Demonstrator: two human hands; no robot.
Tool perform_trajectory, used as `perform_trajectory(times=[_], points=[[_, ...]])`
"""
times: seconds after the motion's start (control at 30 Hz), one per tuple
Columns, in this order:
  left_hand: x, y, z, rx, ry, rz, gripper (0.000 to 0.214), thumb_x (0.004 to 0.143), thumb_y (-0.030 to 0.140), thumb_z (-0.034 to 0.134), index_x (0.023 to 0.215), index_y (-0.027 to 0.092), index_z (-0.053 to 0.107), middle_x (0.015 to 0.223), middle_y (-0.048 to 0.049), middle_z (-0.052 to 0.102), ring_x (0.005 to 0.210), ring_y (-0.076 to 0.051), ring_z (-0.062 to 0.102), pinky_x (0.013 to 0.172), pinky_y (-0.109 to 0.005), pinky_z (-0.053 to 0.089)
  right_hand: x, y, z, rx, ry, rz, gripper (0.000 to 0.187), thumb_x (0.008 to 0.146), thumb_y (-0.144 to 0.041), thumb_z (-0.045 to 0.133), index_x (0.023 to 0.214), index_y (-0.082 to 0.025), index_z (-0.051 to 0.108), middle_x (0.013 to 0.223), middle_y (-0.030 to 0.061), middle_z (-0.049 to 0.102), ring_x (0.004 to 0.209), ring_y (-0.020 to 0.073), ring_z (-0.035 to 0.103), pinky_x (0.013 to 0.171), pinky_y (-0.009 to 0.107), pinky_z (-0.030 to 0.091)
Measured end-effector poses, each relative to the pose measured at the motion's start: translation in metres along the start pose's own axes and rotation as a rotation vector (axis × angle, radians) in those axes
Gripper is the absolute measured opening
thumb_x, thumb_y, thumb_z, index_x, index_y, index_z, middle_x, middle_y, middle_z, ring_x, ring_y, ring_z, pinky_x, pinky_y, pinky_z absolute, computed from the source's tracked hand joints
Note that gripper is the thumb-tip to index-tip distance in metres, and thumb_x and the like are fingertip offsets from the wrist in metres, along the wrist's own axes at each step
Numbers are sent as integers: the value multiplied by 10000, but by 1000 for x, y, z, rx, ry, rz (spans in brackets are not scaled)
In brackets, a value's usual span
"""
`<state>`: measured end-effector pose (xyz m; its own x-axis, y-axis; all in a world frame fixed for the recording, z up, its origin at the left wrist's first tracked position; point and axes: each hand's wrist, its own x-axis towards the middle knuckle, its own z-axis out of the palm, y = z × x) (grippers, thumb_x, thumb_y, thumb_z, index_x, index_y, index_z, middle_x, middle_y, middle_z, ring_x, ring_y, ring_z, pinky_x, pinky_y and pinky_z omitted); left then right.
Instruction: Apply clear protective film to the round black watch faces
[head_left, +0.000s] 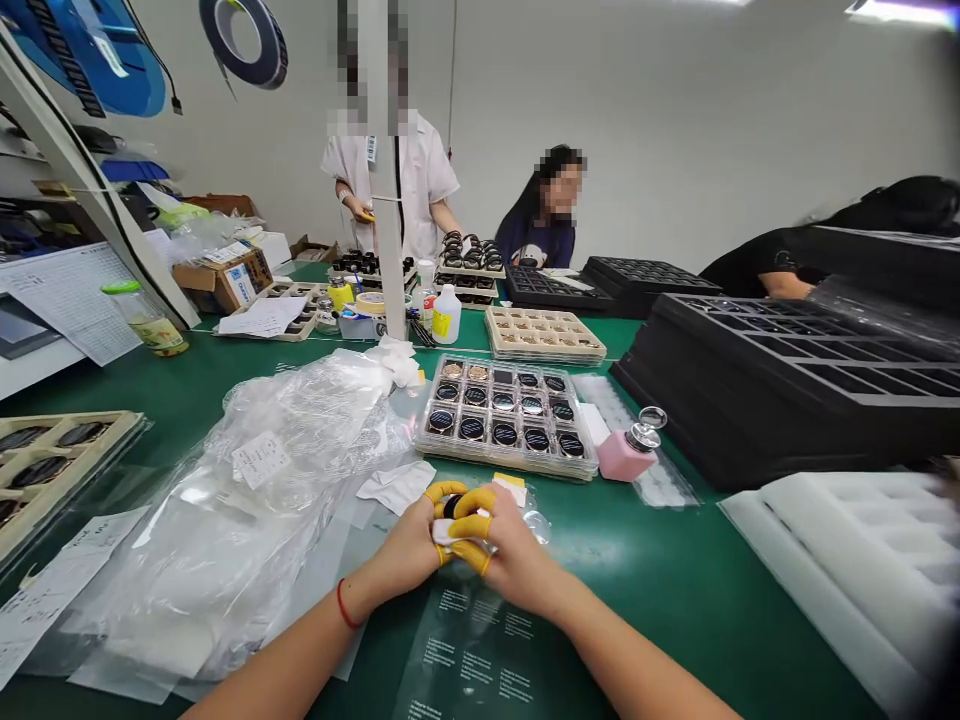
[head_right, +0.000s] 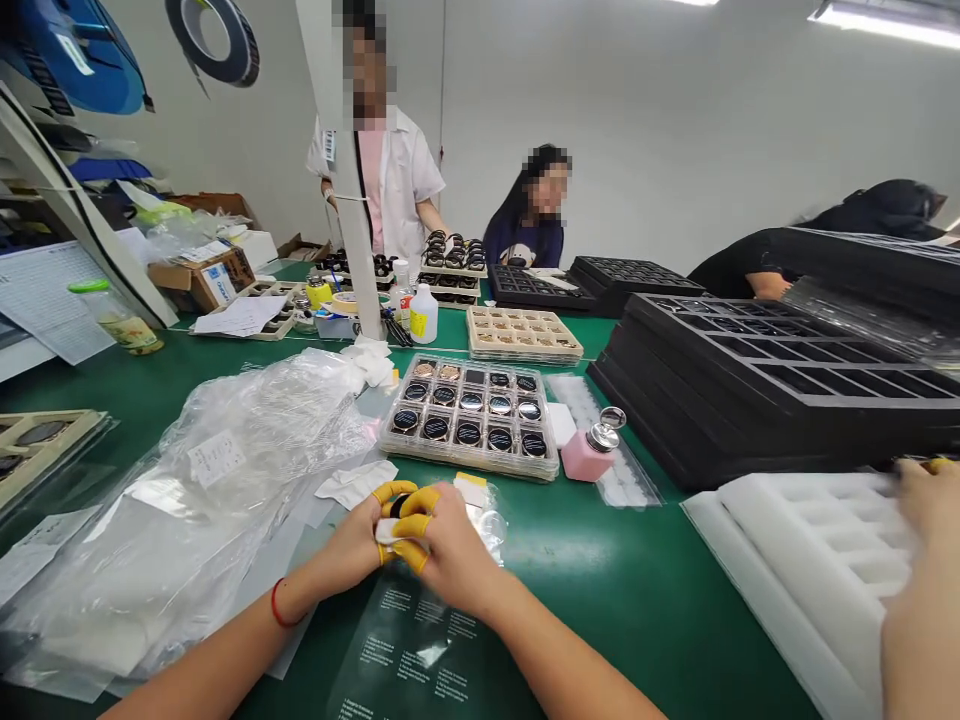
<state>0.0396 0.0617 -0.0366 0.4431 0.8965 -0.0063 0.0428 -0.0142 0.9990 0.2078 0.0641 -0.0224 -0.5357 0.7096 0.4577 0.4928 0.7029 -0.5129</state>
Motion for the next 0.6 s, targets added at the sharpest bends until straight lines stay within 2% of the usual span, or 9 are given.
perform_trajectory(times=[0.1,0.23,0.3,0.4,0.5,0.6], points=[[0,2,3,63,-18,62,322,705,97,572,1009,188,521,965,-23,576,886,-169,554,793,-296,456,0,-3,16,-64,64,-66,189,827,-157,513,911,-272,637,871,31,613,827,191,461,754,367,366],[-1,-5,2,-68,32,-50,443,734,166,603,1141,201,433,932,-19,588,851,-170,582,742,-291,484,-1,9,18,-91,215,7,181,847,-200,508,932,-281,646,838,34,596,796,187,451,726,363,350],[0,-8,1,-69,63,-57,483,732,175,615,1168,203,410,951,-25,595,849,-167,587,751,-291,485,-3,10,17,-84,203,-2,184,851,-210,514,941,-295,650,816,29,591,788,185,448,717,356,345],[0,-8,1,48,61,9,451,715,145,613,1136,193,457,1033,-45,589,887,-175,580,783,-296,480,-4,5,19,-113,144,-76,209,846,-199,510,955,-302,654,804,31,592,800,194,438,725,360,335],[0,-5,3,66,39,12,364,730,177,610,1076,177,498,977,-42,600,869,-181,587,765,-301,494,-2,7,20,-145,199,-43,194,860,-219,495,953,-275,655,823,39,597,819,195,441,755,370,332],[0,-1,3,-11,80,-34,429,743,209,621,1135,185,449,950,-30,596,863,-175,600,762,-299,506,-2,11,18,-122,256,-7,172,873,-230,489,926,-255,651,804,34,595,808,181,455,757,360,341]])
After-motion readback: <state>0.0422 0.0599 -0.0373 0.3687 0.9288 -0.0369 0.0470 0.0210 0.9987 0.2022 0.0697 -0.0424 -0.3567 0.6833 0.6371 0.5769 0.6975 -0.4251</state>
